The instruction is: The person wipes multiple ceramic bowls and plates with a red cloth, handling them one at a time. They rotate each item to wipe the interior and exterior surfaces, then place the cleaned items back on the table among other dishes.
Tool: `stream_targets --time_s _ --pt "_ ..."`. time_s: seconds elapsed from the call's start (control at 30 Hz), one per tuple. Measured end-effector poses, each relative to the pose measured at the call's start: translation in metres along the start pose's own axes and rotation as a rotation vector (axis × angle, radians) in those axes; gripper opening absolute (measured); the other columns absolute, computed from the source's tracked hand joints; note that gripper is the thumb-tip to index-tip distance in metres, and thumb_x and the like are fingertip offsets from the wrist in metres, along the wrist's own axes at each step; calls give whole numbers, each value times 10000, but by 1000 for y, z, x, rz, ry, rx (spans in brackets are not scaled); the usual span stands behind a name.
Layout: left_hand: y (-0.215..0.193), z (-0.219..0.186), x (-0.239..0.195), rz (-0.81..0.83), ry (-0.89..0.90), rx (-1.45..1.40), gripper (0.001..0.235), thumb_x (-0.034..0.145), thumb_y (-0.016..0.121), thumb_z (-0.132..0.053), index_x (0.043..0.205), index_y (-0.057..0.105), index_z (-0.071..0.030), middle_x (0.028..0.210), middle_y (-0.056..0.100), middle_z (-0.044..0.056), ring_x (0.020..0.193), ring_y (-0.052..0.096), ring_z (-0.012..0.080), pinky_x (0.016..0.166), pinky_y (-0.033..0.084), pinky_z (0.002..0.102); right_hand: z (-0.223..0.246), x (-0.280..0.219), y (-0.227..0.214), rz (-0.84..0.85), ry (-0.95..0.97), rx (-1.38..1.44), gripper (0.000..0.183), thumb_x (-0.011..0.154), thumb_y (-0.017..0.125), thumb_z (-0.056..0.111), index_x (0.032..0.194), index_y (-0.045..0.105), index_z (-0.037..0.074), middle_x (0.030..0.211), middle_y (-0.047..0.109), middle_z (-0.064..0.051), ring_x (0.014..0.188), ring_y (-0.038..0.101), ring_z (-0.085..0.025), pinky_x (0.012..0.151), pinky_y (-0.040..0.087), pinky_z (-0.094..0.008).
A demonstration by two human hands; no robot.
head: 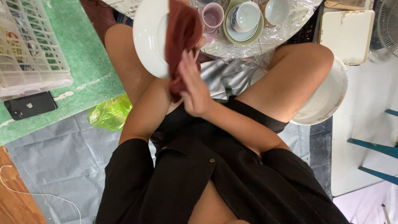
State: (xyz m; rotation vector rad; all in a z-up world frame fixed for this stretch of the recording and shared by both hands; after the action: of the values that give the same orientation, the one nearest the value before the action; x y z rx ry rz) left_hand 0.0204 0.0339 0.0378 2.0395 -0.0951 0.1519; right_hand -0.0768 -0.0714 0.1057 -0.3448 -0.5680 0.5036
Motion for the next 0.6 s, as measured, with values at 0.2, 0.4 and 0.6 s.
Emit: stream_targets --time_s 0.2,0.4,0.6 --pt "36 -23 -10 65 84 310 437 1182 462 -349 1475 462 -25 1409 526 154 1286 540 222 1129 442 346 14 18 0 -72 -218 -60 671 1004 603 61 1597 300 -22 1696 252 -201 1621 178 -388 1333 142 -463" --pt "42 -19 -1 -57 247 527 397 1194 472 -356 1405 537 -26 1278 636 158 1162 632 231 1043 522 350 41 57 -68 -250 -78 -80 722 955 512 -41 1612 215 -6 1692 226 -202 1592 235 -303 1309 193 -402" --pt "41 -18 -6 -42 241 797 482 1189 418 -428 1391 561 -15 1227 705 154 1145 673 245 1046 539 361 -19 25 -109 -487 297 353 433 1141 479 -112 1559 397 -33 1465 584 -157 1284 621 -192 1140 490 -308"
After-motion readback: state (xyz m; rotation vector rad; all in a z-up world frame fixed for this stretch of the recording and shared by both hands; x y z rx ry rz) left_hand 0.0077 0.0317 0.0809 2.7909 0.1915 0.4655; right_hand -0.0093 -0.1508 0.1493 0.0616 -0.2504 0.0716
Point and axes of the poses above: each hand's wrist, its own x-axis towards the middle knuckle, its own y-axis out of the palm, z = x × y, the point moved 3 cm from there along x, towards the middle knuckle
